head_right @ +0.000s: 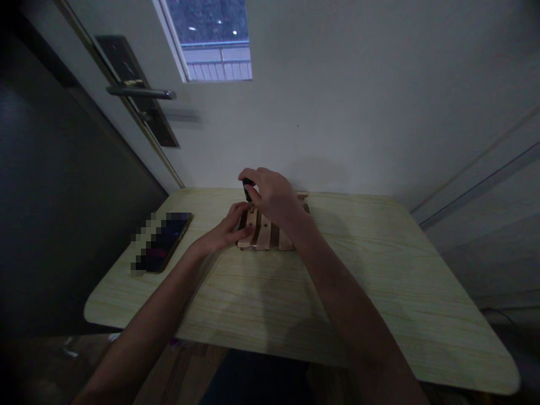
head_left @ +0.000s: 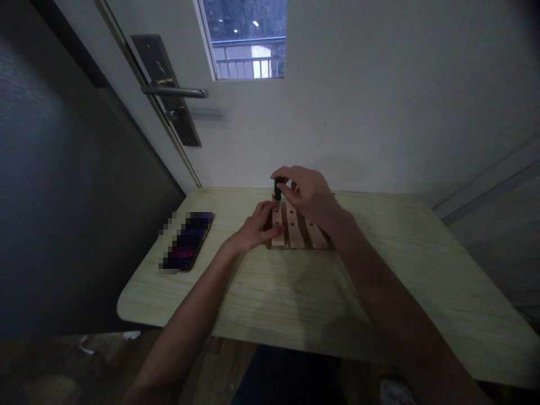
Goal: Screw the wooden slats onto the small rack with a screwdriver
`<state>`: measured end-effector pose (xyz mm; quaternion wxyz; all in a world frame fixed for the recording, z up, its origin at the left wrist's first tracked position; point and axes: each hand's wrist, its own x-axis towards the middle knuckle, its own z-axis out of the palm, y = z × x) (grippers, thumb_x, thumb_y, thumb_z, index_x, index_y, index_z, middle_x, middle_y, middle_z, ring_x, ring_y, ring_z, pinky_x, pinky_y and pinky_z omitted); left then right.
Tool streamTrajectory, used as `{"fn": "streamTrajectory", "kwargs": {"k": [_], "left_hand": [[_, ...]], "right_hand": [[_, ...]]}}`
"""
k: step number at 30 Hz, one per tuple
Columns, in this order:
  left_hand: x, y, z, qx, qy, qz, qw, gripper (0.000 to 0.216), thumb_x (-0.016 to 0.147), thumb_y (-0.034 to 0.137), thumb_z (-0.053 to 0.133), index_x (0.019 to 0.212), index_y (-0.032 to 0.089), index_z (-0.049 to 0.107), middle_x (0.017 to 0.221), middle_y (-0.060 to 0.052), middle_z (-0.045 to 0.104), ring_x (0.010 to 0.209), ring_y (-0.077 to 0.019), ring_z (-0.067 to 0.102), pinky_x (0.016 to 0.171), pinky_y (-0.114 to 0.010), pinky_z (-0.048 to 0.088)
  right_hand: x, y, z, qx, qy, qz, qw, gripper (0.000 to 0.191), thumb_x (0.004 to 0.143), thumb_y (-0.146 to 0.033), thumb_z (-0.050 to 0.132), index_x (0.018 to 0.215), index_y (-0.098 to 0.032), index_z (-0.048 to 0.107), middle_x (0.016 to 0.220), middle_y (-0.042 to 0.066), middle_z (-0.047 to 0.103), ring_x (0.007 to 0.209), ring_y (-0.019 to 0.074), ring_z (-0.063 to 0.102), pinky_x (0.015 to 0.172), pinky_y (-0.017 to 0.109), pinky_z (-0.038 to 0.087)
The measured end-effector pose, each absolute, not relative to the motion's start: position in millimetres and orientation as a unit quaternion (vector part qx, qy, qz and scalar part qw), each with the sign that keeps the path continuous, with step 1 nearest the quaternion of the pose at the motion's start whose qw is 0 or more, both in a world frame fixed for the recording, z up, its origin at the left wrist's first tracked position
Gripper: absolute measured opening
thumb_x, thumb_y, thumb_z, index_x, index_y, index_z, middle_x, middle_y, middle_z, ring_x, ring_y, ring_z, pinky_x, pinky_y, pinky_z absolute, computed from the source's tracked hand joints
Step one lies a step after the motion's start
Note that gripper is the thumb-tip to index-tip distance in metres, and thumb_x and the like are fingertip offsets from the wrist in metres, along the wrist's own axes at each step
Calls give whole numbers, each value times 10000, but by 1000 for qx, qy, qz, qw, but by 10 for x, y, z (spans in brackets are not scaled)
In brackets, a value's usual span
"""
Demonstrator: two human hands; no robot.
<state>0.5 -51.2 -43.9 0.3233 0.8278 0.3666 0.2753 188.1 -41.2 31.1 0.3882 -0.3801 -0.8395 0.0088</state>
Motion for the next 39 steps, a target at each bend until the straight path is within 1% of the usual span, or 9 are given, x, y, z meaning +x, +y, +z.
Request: {"fn": "streamTrajectory", "kwargs": {"k": [5, 9, 15, 21, 26, 29, 32, 36, 39], "left_hand": [[6, -514, -432, 824, 385, 265, 320, 618, 873, 524, 543, 1382, 205, 400, 1371, -133, 389, 1288, -316, 416, 1131, -525, 352], [11, -523, -420, 826, 386, 264, 315, 612, 876, 523, 533, 1376, 196, 401, 1361, -134, 391, 1285, -317, 421, 1134, -526, 346], [11, -533, -409, 821, 386, 269, 322, 608, 873, 529, 537, 1375, 215, 401, 1367, -124, 391, 1303, -314, 411, 1145, -521, 337], [4, -517, -432, 823, 381, 272, 322, 613, 875, 534, 537, 1384, 224, 395, 1369, -130, 392, 1308, -320, 399, 1148, -533, 324], [-1, -505, -450, 828, 374, 275, 315, 608, 876, 533, 548, 1373, 210, 411, 1354, -133, 400, 1293, -323, 411, 1135, -533, 339], [-6, -500, -458, 830, 372, 273, 312, 589, 889, 524, 541, 1373, 216, 407, 1353, -128, 403, 1291, -313, 409, 1133, -524, 344], [-6, -499, -461, 831, 371, 275, 311, 593, 890, 534, 537, 1375, 222, 400, 1361, -127, 396, 1305, -313, 399, 1144, -530, 331], [5, -514, -432, 826, 379, 269, 319, 604, 887, 533, 537, 1383, 222, 385, 1382, -132, 378, 1321, -317, 392, 1147, -535, 327], [13, -531, -402, 823, 382, 266, 326, 594, 886, 522, 539, 1376, 221, 391, 1378, -131, 380, 1302, -316, 410, 1137, -534, 342]], "right_hand": [[1884, -405, 344, -404, -821, 11, 403, 45, 870, -161, 624, 898, -189, 644, 856, 27, 639, 758, 164, 569, 727, 302, 429], [1889, -394, 353, -411, -816, 8, 406, 76, 845, -187, 685, 823, -204, 614, 816, 9, 609, 734, 163, 544, 706, 300, 424], [1888, -384, 327, -406, -808, 31, 426, 44, 859, -201, 668, 902, -206, 657, 879, 39, 621, 750, 181, 578, 714, 330, 480], [1903, -363, 305, -371, -812, 71, 444, 200, 859, -139, 552, 1012, -174, 676, 1081, 95, 666, 929, 203, 637, 806, 359, 525], [1885, -382, 338, -397, -809, 85, 424, 60, 826, -200, 641, 880, -179, 624, 845, 43, 673, 753, 173, 614, 728, 327, 497], [1883, -378, 324, -420, -801, 48, 424, 130, 815, -240, 687, 820, -196, 565, 785, 22, 635, 715, 165, 573, 692, 314, 457], [1889, -379, 305, -429, -799, 35, 419, 139, 841, -253, 666, 828, -210, 534, 808, 20, 635, 727, 168, 575, 689, 310, 439], [1883, -421, 334, -429, -798, 67, 418, 127, 863, -200, 612, 965, -220, 539, 743, -15, 617, 699, 166, 601, 653, 293, 437], [1870, -449, 367, -426, -806, 80, 404, 101, 865, -207, 612, 945, -210, 551, 733, -12, 620, 691, 164, 612, 662, 297, 449]]}}
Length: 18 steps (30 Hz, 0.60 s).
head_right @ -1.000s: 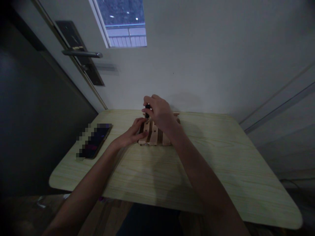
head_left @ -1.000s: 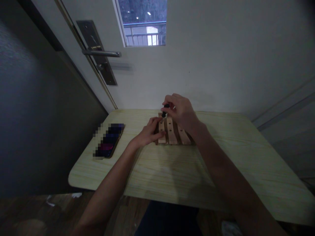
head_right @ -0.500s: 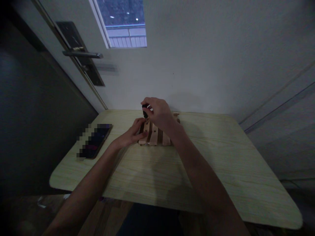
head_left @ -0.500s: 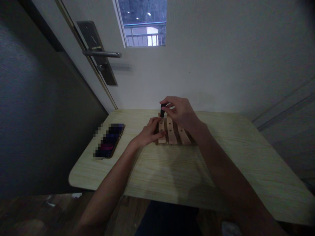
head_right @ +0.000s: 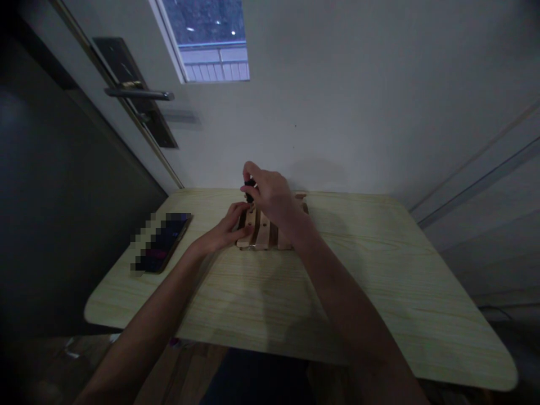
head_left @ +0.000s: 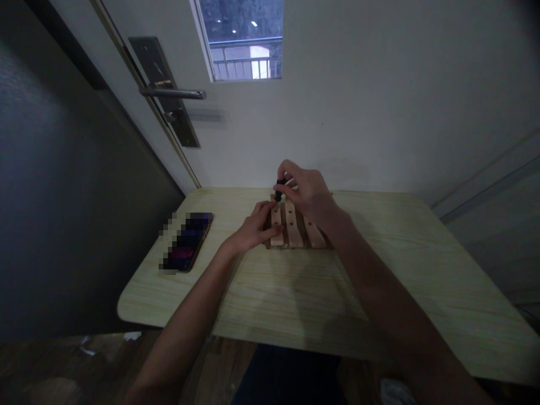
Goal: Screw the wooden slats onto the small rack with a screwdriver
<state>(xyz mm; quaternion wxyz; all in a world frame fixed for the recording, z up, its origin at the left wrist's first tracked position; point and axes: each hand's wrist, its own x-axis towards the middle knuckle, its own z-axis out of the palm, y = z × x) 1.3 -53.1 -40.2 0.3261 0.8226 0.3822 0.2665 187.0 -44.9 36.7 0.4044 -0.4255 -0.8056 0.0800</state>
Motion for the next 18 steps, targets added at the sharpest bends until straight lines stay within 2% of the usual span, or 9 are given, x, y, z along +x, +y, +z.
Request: {"fn": "streamTrajectory", "kwargs": {"k": [9, 14, 18], "left_hand": [[9, -524, -420, 824, 383, 267, 320, 607, 876, 534, 536, 1374, 216, 395, 1362, -127, 391, 1301, -316, 408, 1144, -540, 329], [12, -516, -433, 824, 378, 274, 322, 599, 873, 523, 550, 1367, 215, 408, 1361, -127, 390, 1304, -313, 405, 1147, -531, 334], [16, -507, -439, 822, 379, 275, 324, 614, 868, 522, 555, 1375, 212, 401, 1347, -132, 399, 1295, -322, 407, 1142, -542, 334]], "right_hand": [[1824, -403, 305, -388, -808, 45, 442, 149, 827, -113, 500, 948, -188, 545, 964, 73, 657, 845, 183, 629, 772, 326, 513], [1838, -420, 327, -390, -819, 74, 415, 111, 862, -153, 541, 958, -208, 541, 850, 20, 643, 749, 165, 614, 709, 308, 479], [1854, -443, 350, -401, -824, 47, 397, 85, 872, -171, 566, 938, -224, 556, 867, 16, 652, 750, 167, 595, 724, 314, 457]]}}
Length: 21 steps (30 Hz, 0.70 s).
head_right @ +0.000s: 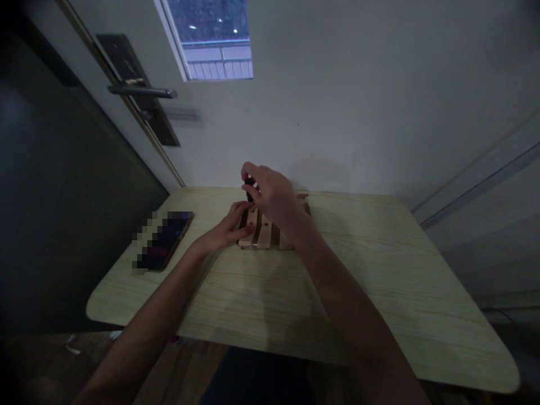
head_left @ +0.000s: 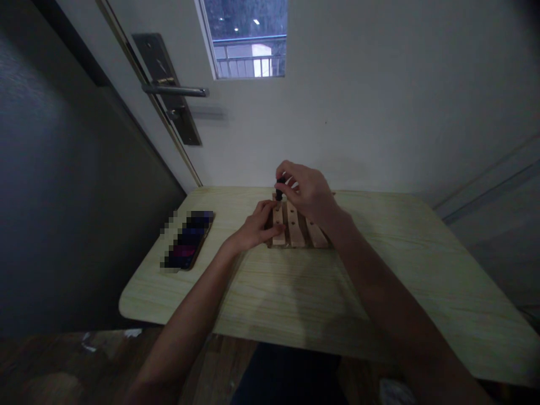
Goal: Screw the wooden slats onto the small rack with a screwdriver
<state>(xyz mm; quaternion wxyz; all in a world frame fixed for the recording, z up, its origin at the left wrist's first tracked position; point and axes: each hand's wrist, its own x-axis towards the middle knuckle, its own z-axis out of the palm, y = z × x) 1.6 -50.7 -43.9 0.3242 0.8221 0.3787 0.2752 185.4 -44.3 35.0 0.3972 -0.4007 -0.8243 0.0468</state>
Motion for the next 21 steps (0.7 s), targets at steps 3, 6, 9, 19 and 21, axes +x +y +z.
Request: {"fn": "streamTrajectory", "kwargs": {"k": [3, 6, 9, 19, 21], "left_hand": [[17, -505, -441, 821, 379, 275, 325, 619, 865, 529, 560, 1372, 212, 401, 1350, -132, 395, 1293, -323, 409, 1140, -543, 335], [14, -505, -444, 820, 377, 278, 328, 616, 864, 529, 562, 1368, 213, 403, 1355, -130, 389, 1299, -319, 407, 1146, -529, 331], [12, -504, -446, 820, 377, 277, 330, 622, 866, 523, 557, 1373, 199, 396, 1365, -137, 378, 1305, -319, 401, 1153, -521, 322], [6, -500, -450, 824, 375, 276, 323, 602, 873, 532, 552, 1366, 218, 409, 1336, -118, 393, 1290, -311, 408, 1146, -523, 332], [2, -491, -464, 824, 376, 276, 322, 609, 871, 535, 554, 1365, 210, 413, 1341, -125, 391, 1277, -314, 419, 1131, -524, 349]], "right_hand": [[1850, -449, 345, -409, -821, 38, 395, 81, 869, -190, 570, 943, -222, 559, 883, 24, 659, 755, 170, 596, 724, 317, 465], [1836, -448, 337, -398, -818, 43, 414, 116, 846, -163, 544, 950, -212, 558, 914, 39, 664, 787, 174, 618, 721, 313, 487], [1827, -441, 337, -384, -814, 64, 432, 149, 824, -125, 510, 946, -193, 563, 893, 43, 668, 798, 173, 644, 706, 300, 498], [1866, -423, 337, -401, -822, 28, 403, 128, 897, -226, 599, 984, -198, 689, 895, 44, 674, 728, 162, 598, 743, 318, 477], [1865, -409, 331, -403, -828, 19, 390, 141, 913, -257, 590, 974, -198, 703, 900, 56, 679, 763, 179, 611, 756, 329, 480]]}}
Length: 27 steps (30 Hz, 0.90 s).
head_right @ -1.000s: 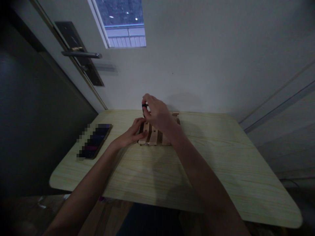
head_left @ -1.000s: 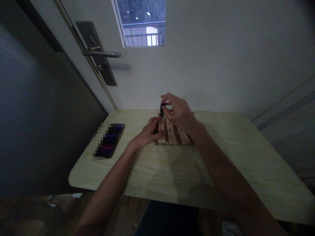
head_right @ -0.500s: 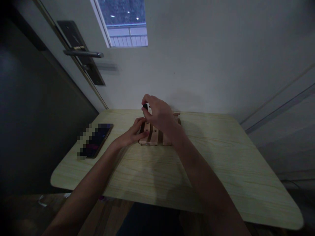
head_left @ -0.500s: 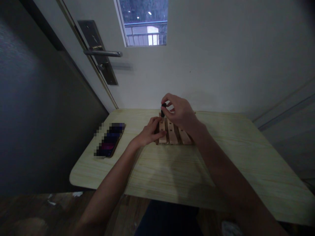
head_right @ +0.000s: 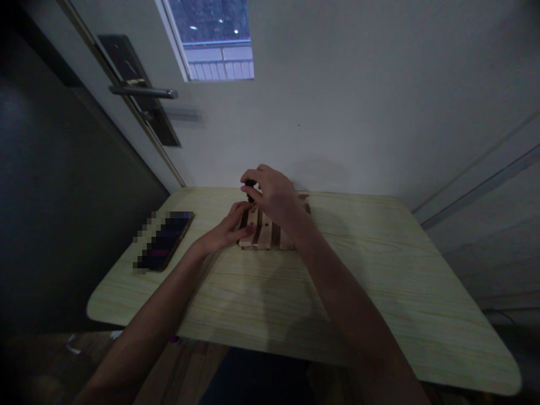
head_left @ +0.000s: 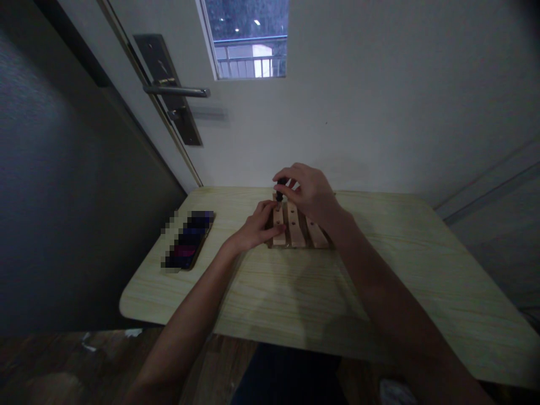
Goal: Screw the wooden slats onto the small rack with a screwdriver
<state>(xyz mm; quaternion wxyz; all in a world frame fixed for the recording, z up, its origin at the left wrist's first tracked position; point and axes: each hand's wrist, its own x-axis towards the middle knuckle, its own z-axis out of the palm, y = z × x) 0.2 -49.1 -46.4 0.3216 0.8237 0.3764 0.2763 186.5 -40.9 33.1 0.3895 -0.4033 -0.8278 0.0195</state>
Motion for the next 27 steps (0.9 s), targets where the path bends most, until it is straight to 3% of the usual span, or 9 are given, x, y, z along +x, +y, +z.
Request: {"fn": "streamTrajectory", "kwargs": {"k": [6, 9, 15, 20, 24, 27], "left_hand": [[4, -481, -480, 824, 369, 286, 322, 634, 857, 527, 558, 1372, 190, 404, 1349, -140, 392, 1293, -329, 403, 1139, -533, 332], [7, -489, -470, 823, 369, 286, 324, 608, 859, 512, 558, 1362, 204, 412, 1344, -130, 400, 1290, -324, 408, 1141, -531, 333], [7, -495, -461, 821, 369, 289, 325, 610, 851, 530, 558, 1354, 211, 424, 1332, -127, 401, 1282, -324, 414, 1139, -531, 341], [3, -502, -455, 823, 377, 278, 322, 595, 866, 534, 545, 1358, 225, 420, 1345, -125, 394, 1282, -322, 419, 1139, -542, 339], [8, -511, -435, 821, 381, 275, 324, 610, 863, 527, 550, 1370, 221, 403, 1358, -131, 388, 1295, -323, 411, 1148, -538, 328], [8, -511, -429, 823, 381, 272, 322, 606, 865, 520, 549, 1369, 218, 402, 1361, -128, 390, 1306, -319, 404, 1150, -530, 325]], "right_hand": [[1855, -331, 228, -364, -849, 6, 382, 328, 929, -185, 476, 1204, -145, 650, 1152, 131, 702, 1060, 234, 636, 950, 408, 482], [1857, -327, 187, -364, -855, -4, 369, 409, 942, -178, 410, 1306, -122, 587, 1193, 146, 690, 1096, 234, 630, 971, 415, 479], [1857, -404, 270, -399, -840, 12, 368, 271, 920, -203, 509, 1146, -154, 649, 1016, 92, 733, 895, 209, 665, 836, 350, 491], [1857, -486, 355, -436, -824, 18, 361, 212, 910, -258, 582, 1106, -197, 631, 857, 26, 718, 730, 168, 630, 686, 290, 428], [1856, -492, 344, -452, -823, 6, 344, 200, 930, -284, 546, 1087, -210, 645, 882, 37, 728, 770, 184, 643, 698, 296, 426], [1841, -445, 283, -440, -827, -5, 351, 233, 950, -289, 495, 1039, -171, 675, 966, 86, 738, 877, 216, 660, 813, 344, 463]]}}
